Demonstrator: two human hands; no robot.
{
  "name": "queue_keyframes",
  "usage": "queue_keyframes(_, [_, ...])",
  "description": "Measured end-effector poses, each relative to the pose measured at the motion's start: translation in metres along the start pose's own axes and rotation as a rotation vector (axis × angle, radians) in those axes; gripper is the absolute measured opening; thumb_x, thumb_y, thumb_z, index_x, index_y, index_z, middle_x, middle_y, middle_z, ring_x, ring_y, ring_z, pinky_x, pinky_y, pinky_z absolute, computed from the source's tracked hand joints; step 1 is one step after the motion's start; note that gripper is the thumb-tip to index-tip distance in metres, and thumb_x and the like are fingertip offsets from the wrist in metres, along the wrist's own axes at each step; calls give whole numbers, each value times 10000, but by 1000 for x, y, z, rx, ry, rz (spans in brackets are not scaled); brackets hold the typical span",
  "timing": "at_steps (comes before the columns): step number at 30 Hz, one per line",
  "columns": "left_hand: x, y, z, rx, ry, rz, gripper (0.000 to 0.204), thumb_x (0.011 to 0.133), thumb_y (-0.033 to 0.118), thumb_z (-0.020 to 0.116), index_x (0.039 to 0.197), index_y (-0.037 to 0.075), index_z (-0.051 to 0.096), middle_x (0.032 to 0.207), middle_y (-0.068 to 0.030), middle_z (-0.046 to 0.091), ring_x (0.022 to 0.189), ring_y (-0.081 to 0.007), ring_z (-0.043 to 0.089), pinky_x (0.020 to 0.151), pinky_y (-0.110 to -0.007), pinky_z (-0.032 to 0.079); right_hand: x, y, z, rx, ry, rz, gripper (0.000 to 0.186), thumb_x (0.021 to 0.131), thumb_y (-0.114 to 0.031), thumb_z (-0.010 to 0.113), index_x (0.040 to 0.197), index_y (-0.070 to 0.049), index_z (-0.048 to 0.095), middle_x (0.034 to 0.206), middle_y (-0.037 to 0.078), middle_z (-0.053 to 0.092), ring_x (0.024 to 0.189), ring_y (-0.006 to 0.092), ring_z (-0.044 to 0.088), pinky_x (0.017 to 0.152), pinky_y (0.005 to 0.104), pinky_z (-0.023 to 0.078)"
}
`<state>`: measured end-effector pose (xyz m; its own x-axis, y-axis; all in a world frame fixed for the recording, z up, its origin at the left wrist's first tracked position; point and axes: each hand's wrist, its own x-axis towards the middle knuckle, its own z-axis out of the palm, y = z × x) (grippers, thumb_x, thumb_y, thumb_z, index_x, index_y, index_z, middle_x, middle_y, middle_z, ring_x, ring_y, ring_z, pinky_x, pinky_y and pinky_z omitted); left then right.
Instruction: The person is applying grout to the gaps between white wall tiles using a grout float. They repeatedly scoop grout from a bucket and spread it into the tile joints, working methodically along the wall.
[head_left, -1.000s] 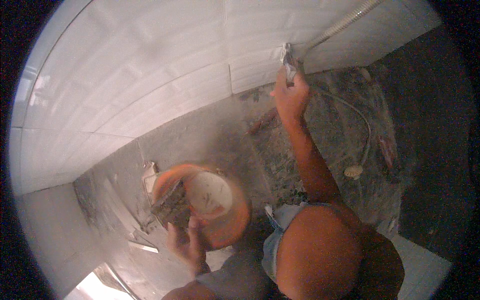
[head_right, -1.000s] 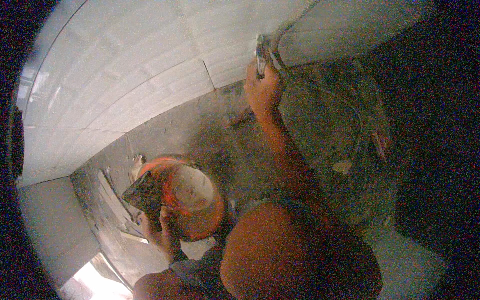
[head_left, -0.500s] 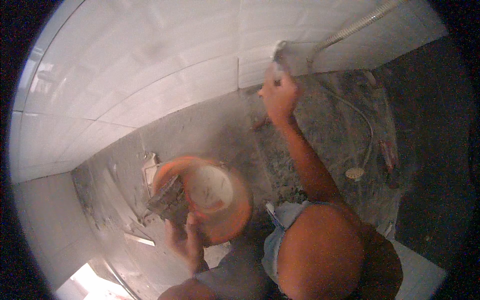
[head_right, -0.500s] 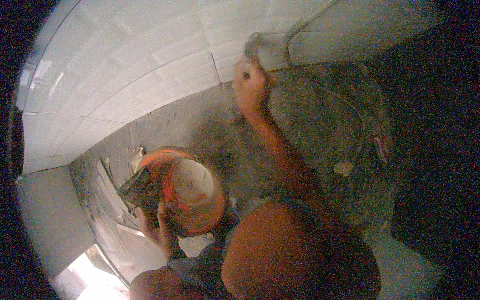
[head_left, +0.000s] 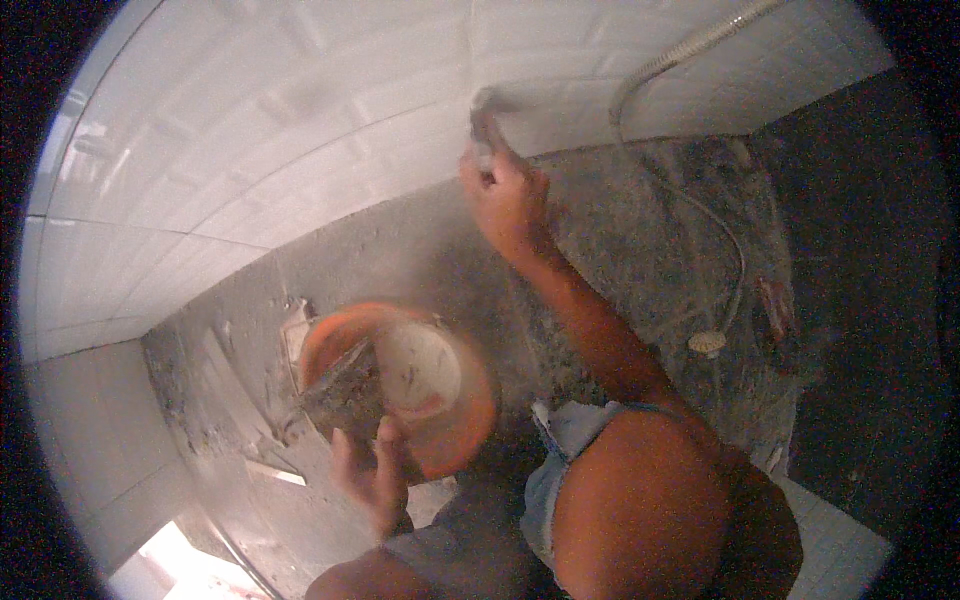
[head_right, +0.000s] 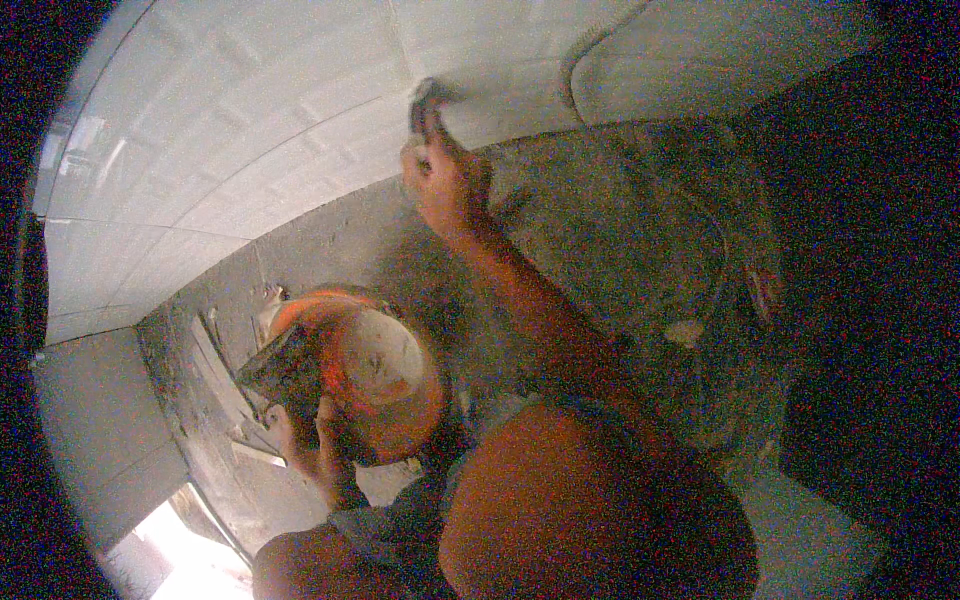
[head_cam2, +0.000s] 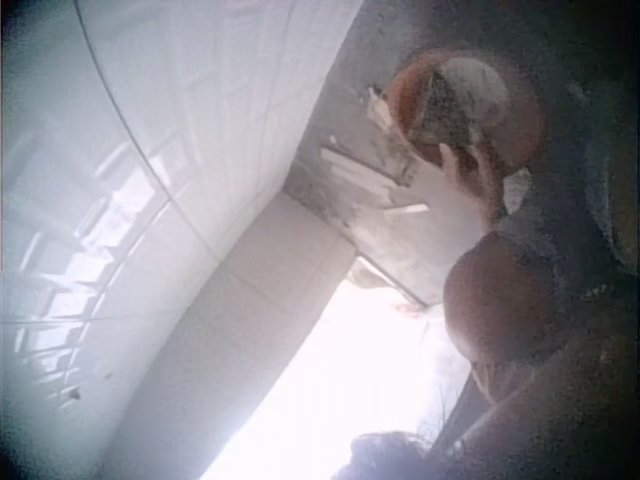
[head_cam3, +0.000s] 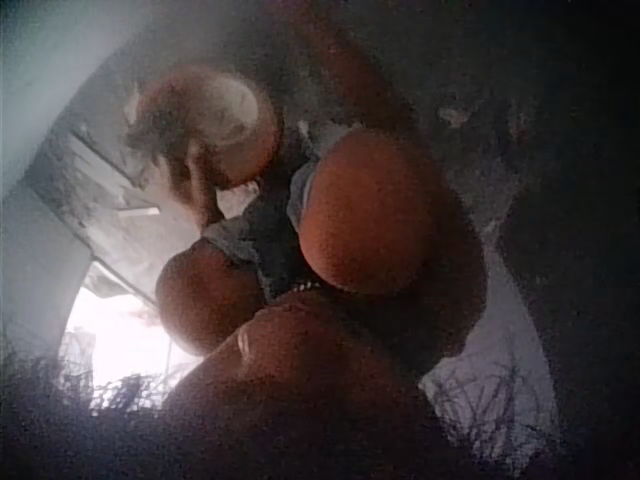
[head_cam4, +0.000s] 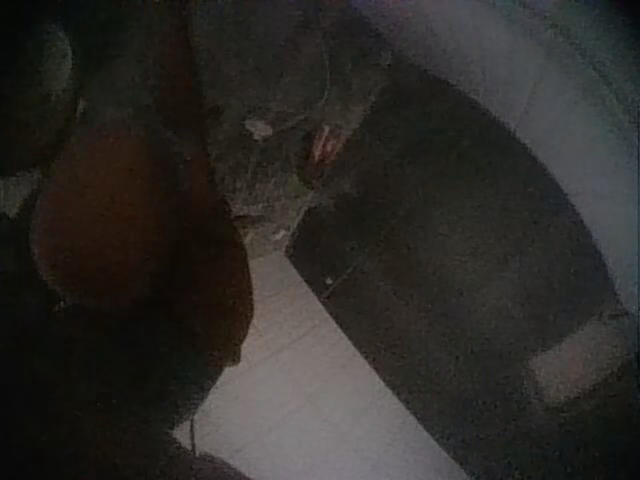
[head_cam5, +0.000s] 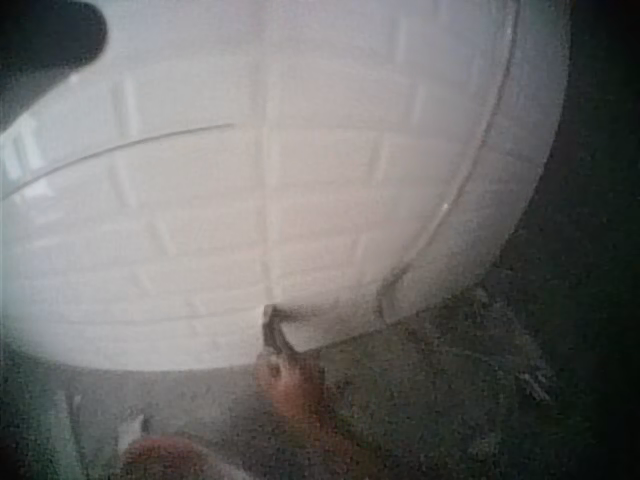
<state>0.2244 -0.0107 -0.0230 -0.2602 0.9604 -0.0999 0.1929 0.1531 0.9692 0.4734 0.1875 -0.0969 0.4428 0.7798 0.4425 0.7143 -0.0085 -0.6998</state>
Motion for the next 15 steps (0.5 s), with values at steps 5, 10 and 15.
queue_keyframes(5, [2, 11, -4, 108, -12, 40, 258, 961, 155, 692, 1149, -15, 643, 975, -87, 683, 822, -172, 647, 723, -304, 509, 0, 39, 1, 99, 88, 66, 430, 904, -206, 741, 1297, -42, 679, 632, 149, 648, 555, 269, 673, 528, 402, 508])
queue_keyframes(10, [0, 6, -10, 12, -8, -41, 280, 959, 156, 696, 1170, -18, 639, 1028, -97, 684, 877, -177, 651, 761, -302, 514, 1, 24, -10, -137, 69, -23, 330, 971, -222, 680, 1224, -11, 698, 720, 136, 729, 593, 257, 735, 538, 367, 544])
queue_keyframes(15, [0, -2, -8, -13, 1, -34, 303, 965, 154, 697, 1201, -19, 619, 1026, -104, 686, 876, -177, 657, 770, -304, 522, -4, 32, -2, 113, 140, -39, 308, 978, -204, 675, 1218, -13, 699, 714, 128, 732, 542, 227, 714, 546, 359, 545])
